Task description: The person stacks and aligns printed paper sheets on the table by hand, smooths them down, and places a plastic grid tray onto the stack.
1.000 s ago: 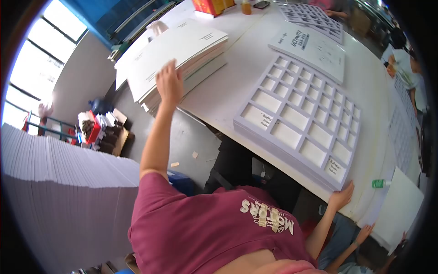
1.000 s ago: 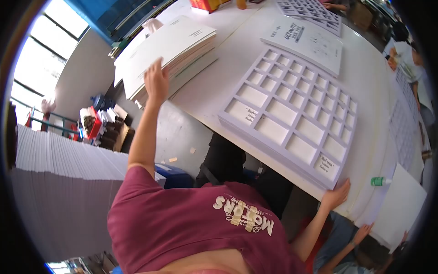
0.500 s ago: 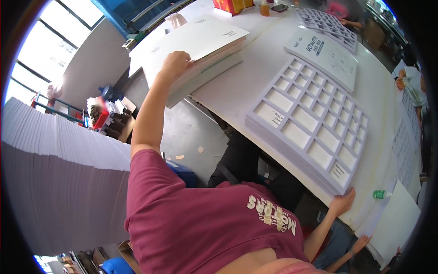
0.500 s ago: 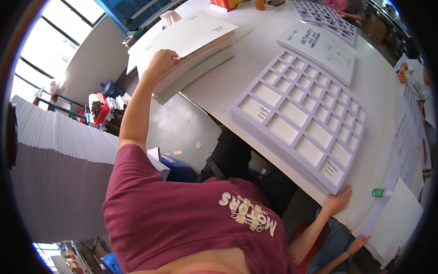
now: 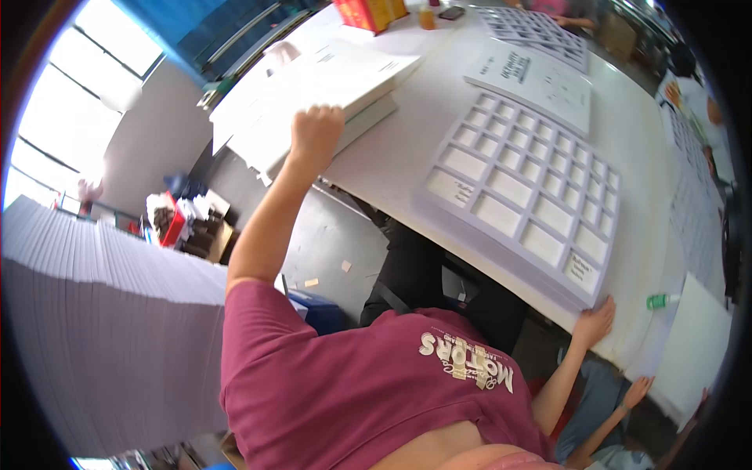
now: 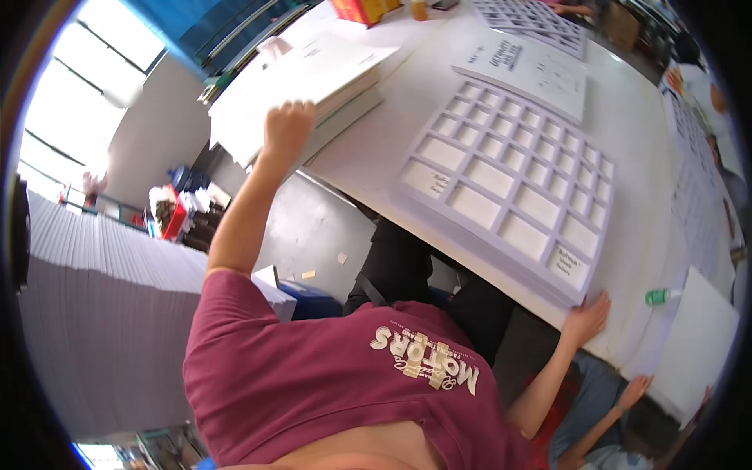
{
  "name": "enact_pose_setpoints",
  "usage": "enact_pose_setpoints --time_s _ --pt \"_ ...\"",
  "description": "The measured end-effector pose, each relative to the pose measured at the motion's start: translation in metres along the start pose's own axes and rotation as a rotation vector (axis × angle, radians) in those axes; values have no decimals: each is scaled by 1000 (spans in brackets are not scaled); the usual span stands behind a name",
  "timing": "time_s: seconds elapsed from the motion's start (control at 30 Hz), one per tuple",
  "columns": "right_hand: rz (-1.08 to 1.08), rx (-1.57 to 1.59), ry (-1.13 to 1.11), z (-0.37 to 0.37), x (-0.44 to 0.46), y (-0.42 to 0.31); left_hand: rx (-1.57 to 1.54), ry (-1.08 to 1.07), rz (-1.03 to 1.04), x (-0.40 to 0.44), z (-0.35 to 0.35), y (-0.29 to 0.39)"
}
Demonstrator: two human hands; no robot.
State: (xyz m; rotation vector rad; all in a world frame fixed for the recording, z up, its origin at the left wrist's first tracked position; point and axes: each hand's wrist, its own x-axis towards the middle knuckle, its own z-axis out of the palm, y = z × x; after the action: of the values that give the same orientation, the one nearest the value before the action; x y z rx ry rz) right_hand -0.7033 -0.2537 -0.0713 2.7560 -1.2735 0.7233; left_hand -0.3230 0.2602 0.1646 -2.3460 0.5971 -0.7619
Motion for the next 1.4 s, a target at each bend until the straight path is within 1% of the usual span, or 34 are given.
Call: enact_pose_setpoints --time_s 0.03,0.07,0.1,0.13,0.17,0.2,0.23,0.27,0.3,0.33,0.37,0.4,0.43,0.47,0.5,0.57,0.67,0.77,0.8,0.9,0.93,1.03,1.07,1.13,1.17,1.23,1.27,1.33,1.37,1.4 --pt "-26 8 32 3 1 -2 -47 -25 9 -11 4 11" --pt "-66 21 27 8 3 0 -82 25 -14 -24 21 18" --pt "-83 20 28 11 5 5 -216 151 -7 -38 48 20" --pt "-76 48 35 9 6 1 -484 188 -160 -45 36 21" --pt "-55 65 45 5 6 -5 -614 274 -346 -53 30 26" --pt "-78 68 74 3 6 -6 -669 376 -406 -70 39 20" --pt "-64 135 112 2 4 -8 -571 305 -625 -82 17 19" --pt "-74 96 159 -1 4 -14 -359 238 -697 -94 10 11" --pt "-22 125 98 -16 8 -20 -238 316 -729 -114 32 -2" --pt "3 113 86 -17 8 -18 -69 232 -818 -132 58 -17" --pt "15 115 58 -23 7 -19 -166 59 -940 -142 53 -19" --pt "86 113 -28 -24 6 -19 -663 -210 -1088 -147 53 -30" --pt "108 107 -35 -22 4 -18 -1317 -213 -1451 -153 62 -30" --pt "113 117 -28 -24 4 -17 -1797 -144 -1529 -154 63 -32" --pt "108 131 -25 -26 3 -17 -2088 -142 -1657 -148 68 -35" --pt "109 146 -14 -28 2 -17 -2237 -155 -1520 -141 79 -41" --pt "103 164 -1 -27 -2 -15 -2212 25 -1652 -124 113 -49" --pt "94 171 31 -26 -3 -13 -2533 11 -1523 -116 114 -58" --pt "90 175 39 -27 -3 -13 -2578 23 -1570 -110 139 -74" --pt "98 181 32 -30 -2 -14 -2579 105 -1098 -106 122 -64" --pt "96 184 39 -29 -2 -14 -2431 141 -1162 -99 94 -51" --pt "104 204 64 -29 -3 -14 -2647 153 -1155 -96 109 -52" --pt "108 211 73 -29 -3 -14 -2746 126 -1081 -95 110 -48" --pt "149 337 107 -35 -2 -11 -2933 71 -927 -92 91 -32" --pt "166 401 123 -37 -2 -11 -3013 -5 -813 -88 76 -24" --pt "291 604 263 -36 4 -6 -3161 -149 -568 -74 37 -5" --pt "351 705 333 -36 8 -4 -3033 -146 -593 -68 22 5" --pt "363 1058 350 -60 24 -13 -2772 -151 -631 -55 -1 22" --pt "371 1232 356 -78 32 -21 -2675 -124 -613 -49 2 28" --pt "326 1330 293 -96 38 -31 -2577 -100 -595 -41 12 34"
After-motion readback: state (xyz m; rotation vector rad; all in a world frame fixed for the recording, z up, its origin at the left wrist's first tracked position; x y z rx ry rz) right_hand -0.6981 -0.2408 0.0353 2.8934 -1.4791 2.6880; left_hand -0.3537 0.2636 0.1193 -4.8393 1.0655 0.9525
